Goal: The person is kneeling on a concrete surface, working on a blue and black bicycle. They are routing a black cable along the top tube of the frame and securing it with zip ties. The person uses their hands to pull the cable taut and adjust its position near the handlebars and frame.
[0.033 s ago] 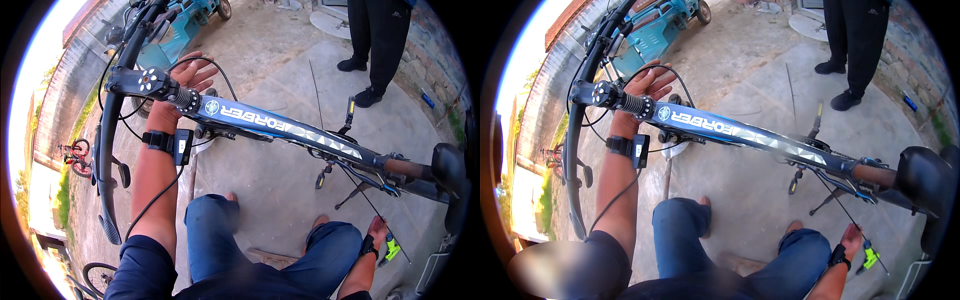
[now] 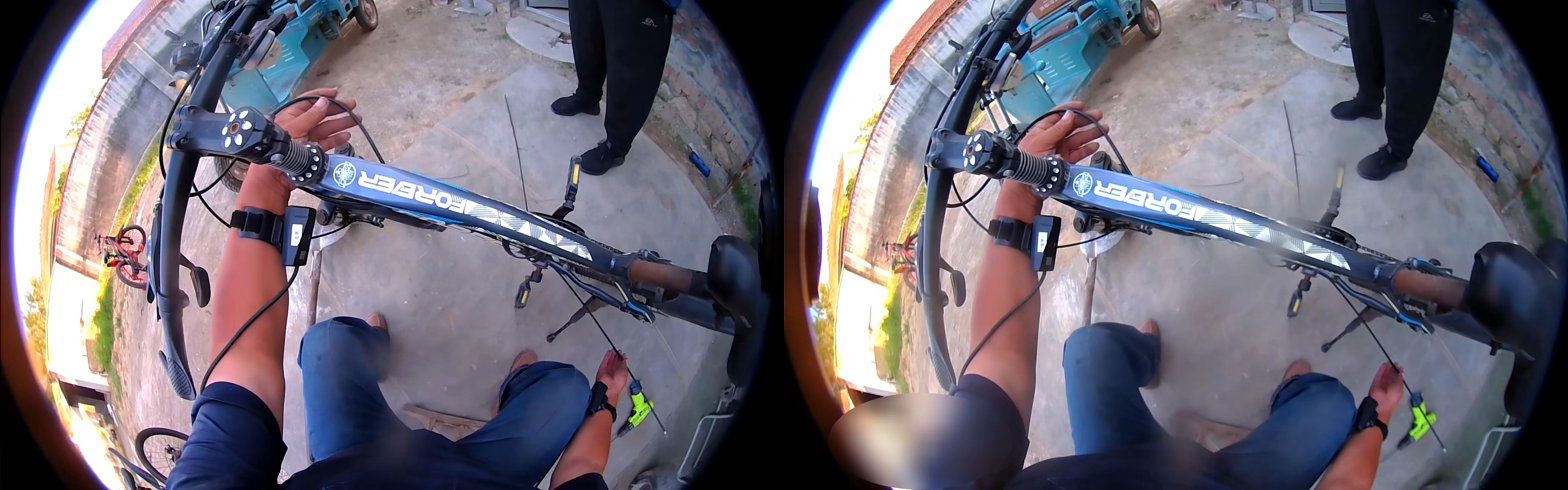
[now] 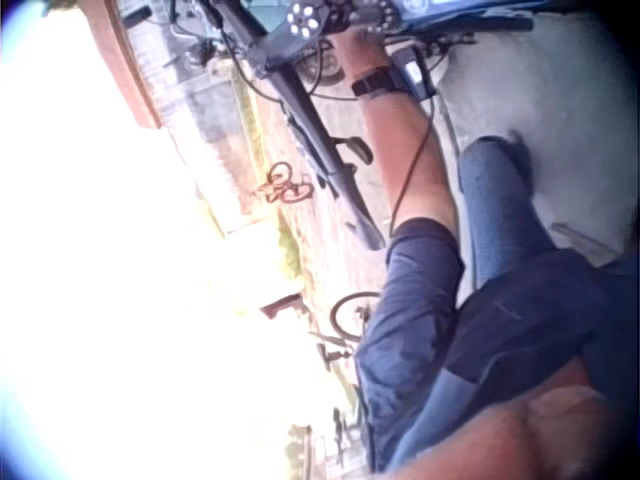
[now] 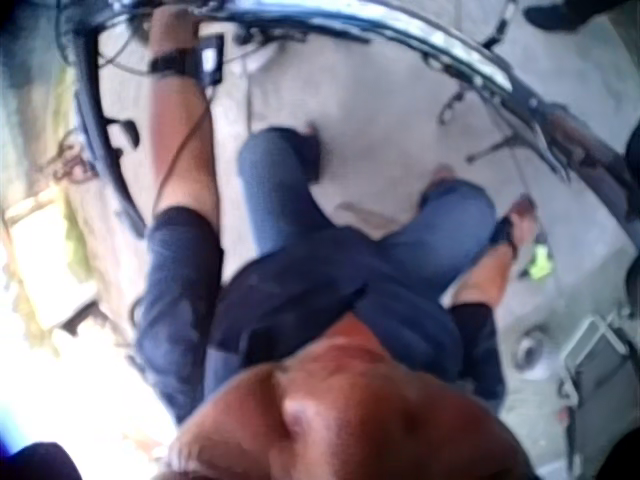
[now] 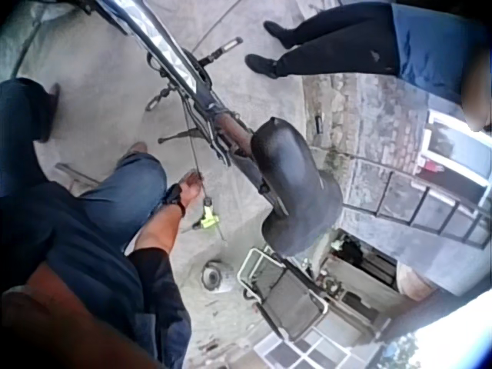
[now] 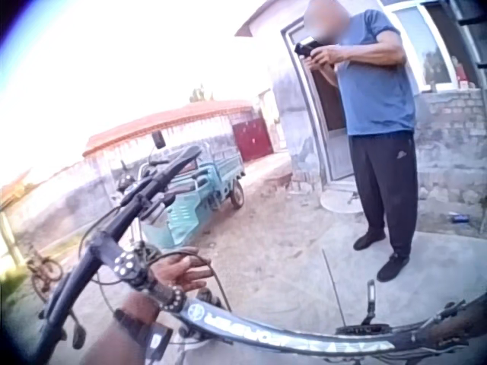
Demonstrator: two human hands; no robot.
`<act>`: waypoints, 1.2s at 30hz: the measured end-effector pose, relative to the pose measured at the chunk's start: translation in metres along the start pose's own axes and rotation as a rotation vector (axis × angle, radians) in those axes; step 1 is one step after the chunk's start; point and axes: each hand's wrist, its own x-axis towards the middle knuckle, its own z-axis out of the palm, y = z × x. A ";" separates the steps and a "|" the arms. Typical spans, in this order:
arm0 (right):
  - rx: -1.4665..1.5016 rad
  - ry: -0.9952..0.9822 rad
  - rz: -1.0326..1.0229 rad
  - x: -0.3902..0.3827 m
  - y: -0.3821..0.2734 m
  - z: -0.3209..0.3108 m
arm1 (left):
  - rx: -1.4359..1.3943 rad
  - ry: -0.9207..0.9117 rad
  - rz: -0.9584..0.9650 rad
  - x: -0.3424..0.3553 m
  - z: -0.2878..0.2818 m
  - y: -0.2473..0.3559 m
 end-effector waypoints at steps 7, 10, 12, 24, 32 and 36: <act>-0.047 -0.024 0.065 0.016 0.037 0.040 | 0.129 0.084 -0.139 0.004 -0.012 -0.004; -0.055 -0.027 0.012 0.026 0.042 0.041 | 0.184 0.054 -0.205 0.009 -0.007 -0.010; -0.060 -0.021 0.046 0.017 0.057 0.061 | 0.197 0.089 -0.195 0.006 -0.010 -0.009; -0.168 -0.258 -0.002 0.037 0.078 0.047 | 0.160 0.015 -0.124 0.010 -0.012 -0.013; -0.248 -0.200 -0.048 0.025 0.078 0.042 | 0.243 -0.077 -0.132 -0.001 -0.010 0.000; -0.257 -0.184 -0.071 0.030 0.075 0.043 | 0.298 -0.039 -0.133 0.004 -0.010 -0.002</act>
